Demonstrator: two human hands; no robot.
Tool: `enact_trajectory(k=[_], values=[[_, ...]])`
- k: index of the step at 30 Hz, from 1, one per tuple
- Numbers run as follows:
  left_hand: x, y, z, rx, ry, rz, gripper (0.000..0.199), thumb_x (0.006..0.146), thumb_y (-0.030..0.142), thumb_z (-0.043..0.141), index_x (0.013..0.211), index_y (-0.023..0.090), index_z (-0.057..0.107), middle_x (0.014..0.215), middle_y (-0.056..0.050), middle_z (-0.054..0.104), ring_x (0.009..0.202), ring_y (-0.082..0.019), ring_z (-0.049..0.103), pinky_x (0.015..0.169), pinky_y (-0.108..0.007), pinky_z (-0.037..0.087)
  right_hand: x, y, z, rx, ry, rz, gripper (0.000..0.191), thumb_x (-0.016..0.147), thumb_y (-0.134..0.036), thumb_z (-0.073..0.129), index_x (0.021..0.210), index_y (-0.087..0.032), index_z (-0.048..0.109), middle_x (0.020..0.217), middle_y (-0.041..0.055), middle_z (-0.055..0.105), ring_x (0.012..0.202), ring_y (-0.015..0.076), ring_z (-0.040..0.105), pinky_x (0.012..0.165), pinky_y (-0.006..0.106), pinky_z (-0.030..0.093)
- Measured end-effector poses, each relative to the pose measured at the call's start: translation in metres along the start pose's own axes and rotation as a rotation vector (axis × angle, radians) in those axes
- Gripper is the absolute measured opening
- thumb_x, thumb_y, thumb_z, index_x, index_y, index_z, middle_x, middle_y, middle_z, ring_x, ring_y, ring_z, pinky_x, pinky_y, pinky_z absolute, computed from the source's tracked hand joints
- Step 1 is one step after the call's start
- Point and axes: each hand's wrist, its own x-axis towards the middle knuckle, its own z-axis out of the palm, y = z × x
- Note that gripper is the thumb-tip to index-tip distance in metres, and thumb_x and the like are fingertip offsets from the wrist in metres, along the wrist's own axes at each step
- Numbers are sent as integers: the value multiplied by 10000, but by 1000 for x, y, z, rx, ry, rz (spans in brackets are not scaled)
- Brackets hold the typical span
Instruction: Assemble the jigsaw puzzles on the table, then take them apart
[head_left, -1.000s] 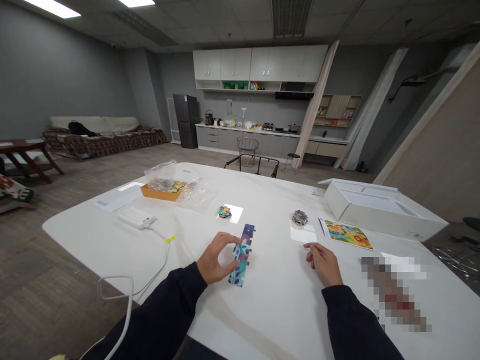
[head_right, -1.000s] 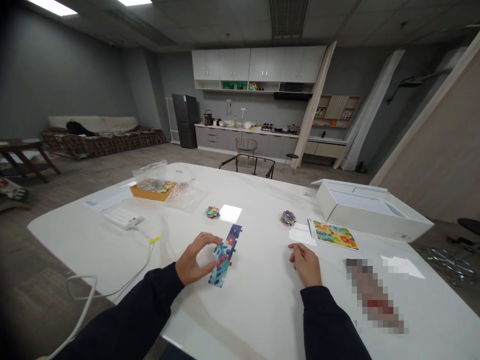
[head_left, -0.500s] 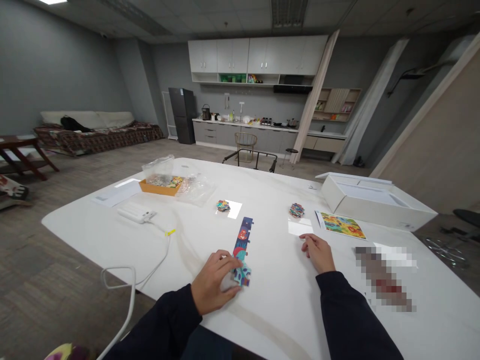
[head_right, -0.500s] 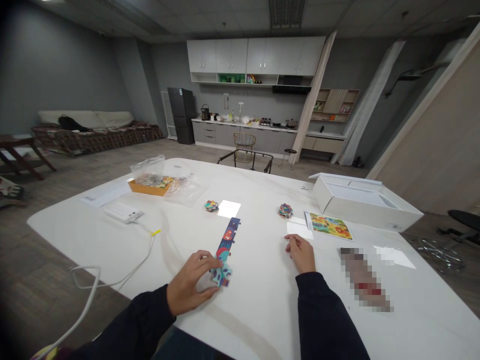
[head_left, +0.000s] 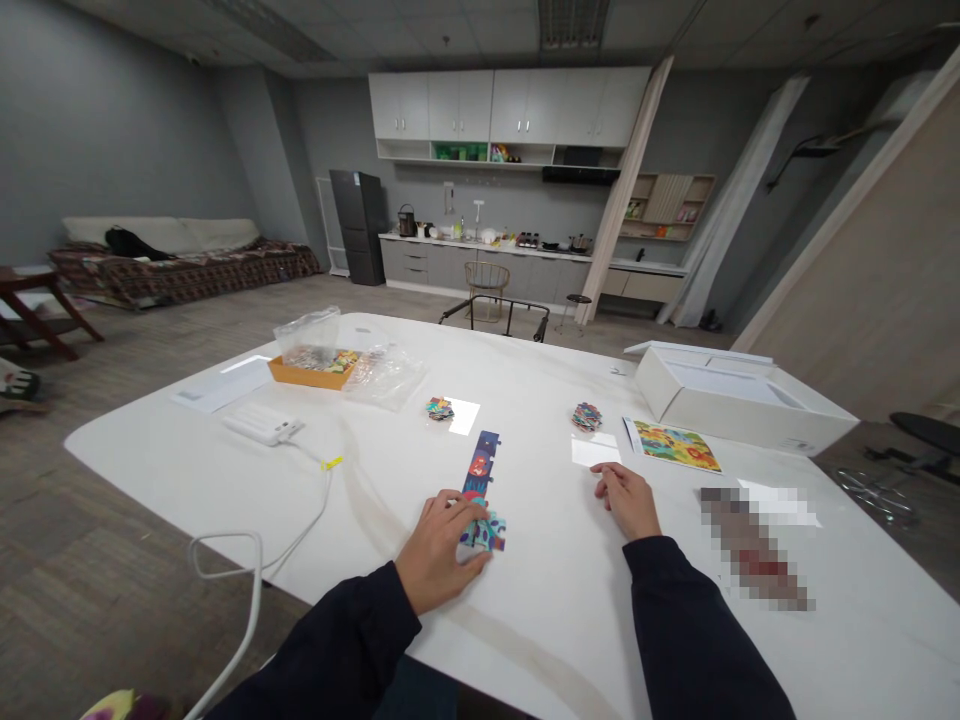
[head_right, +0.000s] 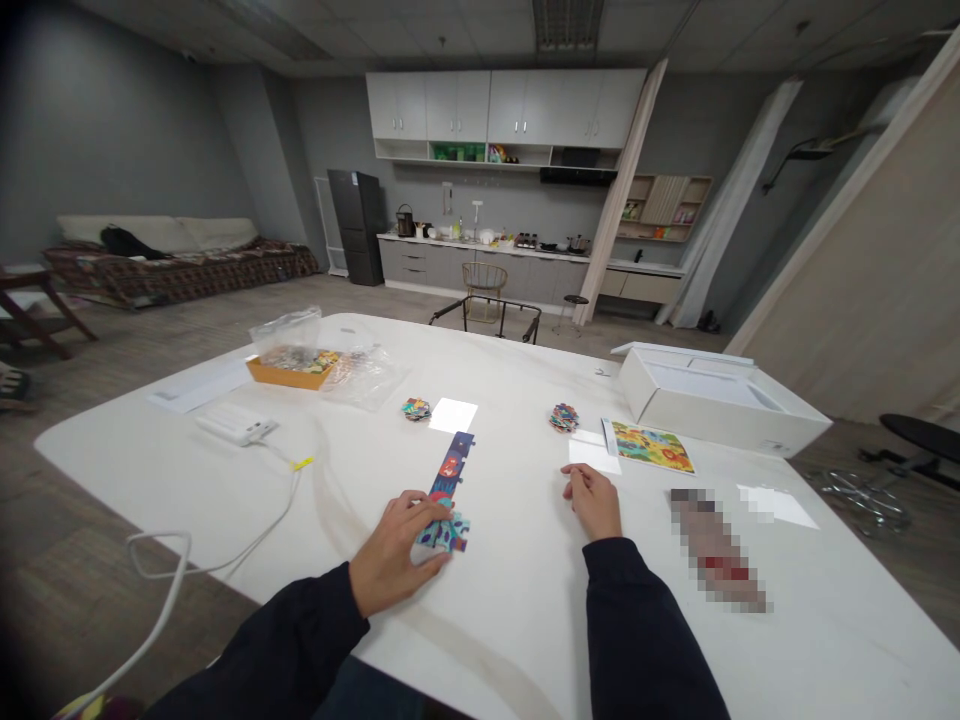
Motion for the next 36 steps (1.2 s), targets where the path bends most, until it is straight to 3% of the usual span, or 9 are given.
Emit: enact_trajectory(k=[4,14,20,22,24,26,28,33,36], values=[[-1,0,1,-33,26,-24,588,742,141,752,1282,262,554,1202,-63,688,1171,-302,543,996,-502,481,0,2,0,3,0,0,381,845,-477,493,924,-185,725,588,0,643,445,147,519,513,274,420],[-3,8,-9,-207,86,58,648,738,85,719,1328,262,516,1278,-95,615,1249,-288,530,1059,-468,497,-1,-1,0,6,-7,10,384,841,-491,513,919,-179,722,589,13,640,451,149,514,513,274,416],[-3,12,-15,-248,166,86,605,792,99,710,1337,270,511,1267,-100,623,1208,-286,568,1033,-478,514,-17,-32,2,5,63,-68,362,846,-483,565,956,-174,720,683,42,650,556,157,554,531,262,410],[-3,13,-16,-276,167,93,609,803,104,705,1354,273,508,1277,-107,625,1221,-291,573,1041,-486,514,-32,-55,13,144,-77,-115,406,857,-516,603,1048,-173,711,757,40,654,534,127,508,497,249,377],[-3,14,-16,-304,140,122,636,806,106,706,1383,274,498,1287,-111,629,1229,-293,580,1051,-487,516,-52,-78,31,336,-358,-131,456,884,-551,606,1108,-166,702,804,39,661,496,95,445,469,245,368],[-3,13,-15,-336,112,149,655,820,106,696,1415,272,477,1307,-117,625,1236,-286,586,1054,-473,525,-69,-96,50,439,-583,-113,492,873,-579,644,1128,-163,706,802,43,668,535,109,498,453,238,385],[-3,12,-13,-367,100,150,653,845,104,672,1438,267,453,1335,-120,616,1253,-273,587,1057,-452,533,-81,-105,65,472,-702,-75,498,796,-570,751,1072,-157,719,732,16,652,529,112,534,448,233,421],[-1,7,-11,-280,108,101,542,894,113,615,1400,248,477,1418,-132,582,1271,-265,579,1033,-441,531,-83,-97,76,488,-681,118,494,659,-575,840,828,-172,610,581,-3,657,476,148,612,494,285,530],[0,2,-11,-181,135,19,405,890,64,539,1260,226,564,1303,-120,643,1223,-266,588,1012,-452,516,-79,-92,72,413,-610,163,477,631,-500,861,824,-201,543,560,-15,662,483,161,632,449,248,495]])
